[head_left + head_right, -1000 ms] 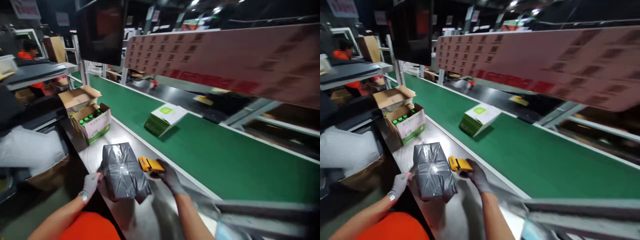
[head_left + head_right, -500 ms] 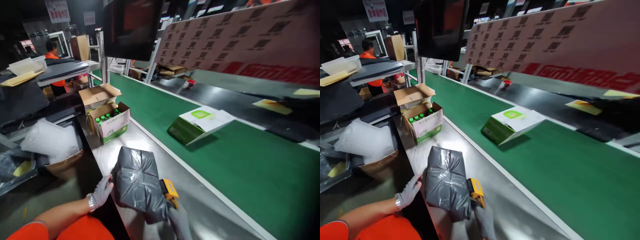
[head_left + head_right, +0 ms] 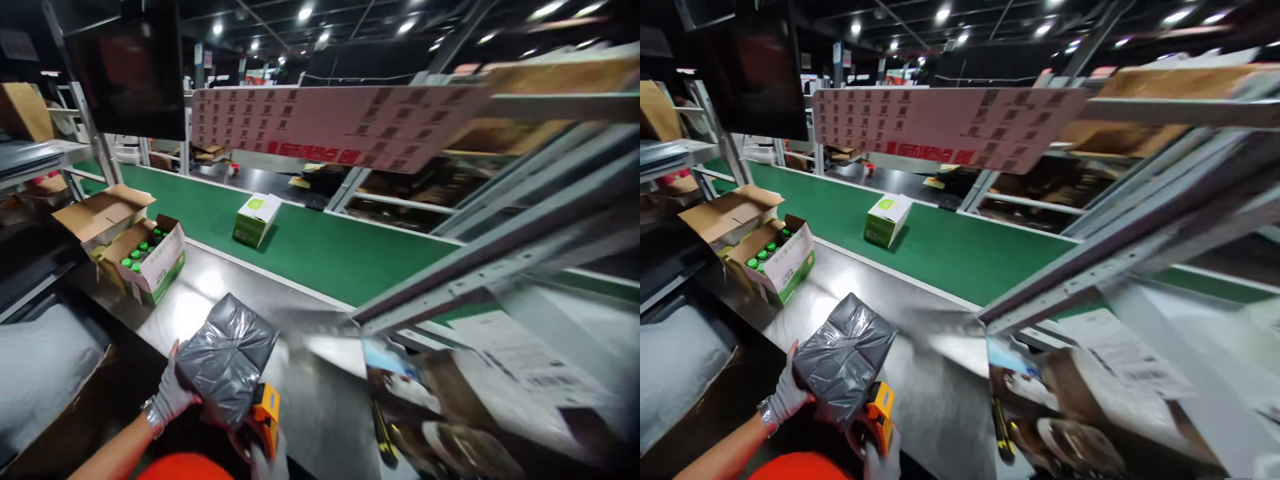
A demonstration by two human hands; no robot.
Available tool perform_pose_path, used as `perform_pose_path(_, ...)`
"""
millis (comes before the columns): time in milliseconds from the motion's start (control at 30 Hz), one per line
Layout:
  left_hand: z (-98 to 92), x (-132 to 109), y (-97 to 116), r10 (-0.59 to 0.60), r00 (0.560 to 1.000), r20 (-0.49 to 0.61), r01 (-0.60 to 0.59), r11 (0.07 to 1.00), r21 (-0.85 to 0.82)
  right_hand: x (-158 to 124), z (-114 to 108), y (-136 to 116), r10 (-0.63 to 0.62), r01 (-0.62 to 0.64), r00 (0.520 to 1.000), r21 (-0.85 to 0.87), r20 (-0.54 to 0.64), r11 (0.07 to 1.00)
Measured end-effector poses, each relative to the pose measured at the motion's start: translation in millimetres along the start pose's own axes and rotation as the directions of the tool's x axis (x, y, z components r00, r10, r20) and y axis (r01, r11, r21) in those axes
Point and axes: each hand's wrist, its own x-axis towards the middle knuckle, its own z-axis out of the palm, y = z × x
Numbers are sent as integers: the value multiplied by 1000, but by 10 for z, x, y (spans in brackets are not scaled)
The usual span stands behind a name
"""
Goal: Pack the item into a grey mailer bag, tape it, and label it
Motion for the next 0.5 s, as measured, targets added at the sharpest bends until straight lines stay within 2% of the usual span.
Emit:
perform_pose_path(100,58,92,-15,-23,999,-24,24,999,23,34,19,-107,-11,11,1000,65,-1,998)
perform_pose_path(200,141,210,209,-34,995,-94,49,986,160,292,-68,-364,-20,20,999,13,32,1000)
perform_pose_path(300,314,507,714,87,984,-156,-46,967,249,658,-212,-709,-41,42,996,-10,84,999)
perform_pose_path(400,585,988,1326,114,981,-157,-60,948,312,1074,-344,-1046,-22,22,985,-1,169,1000)
perform_pose_path(433,680,1158,1498,125,979,-162,-65,940,335,1214,-373,-1138,-26,21,983,29,182,999)
perform_pose_path(500,843,1455,1738,221,963,-155,-143,905,401,1479,-400,-1272,-71,49,984,133,166,990)
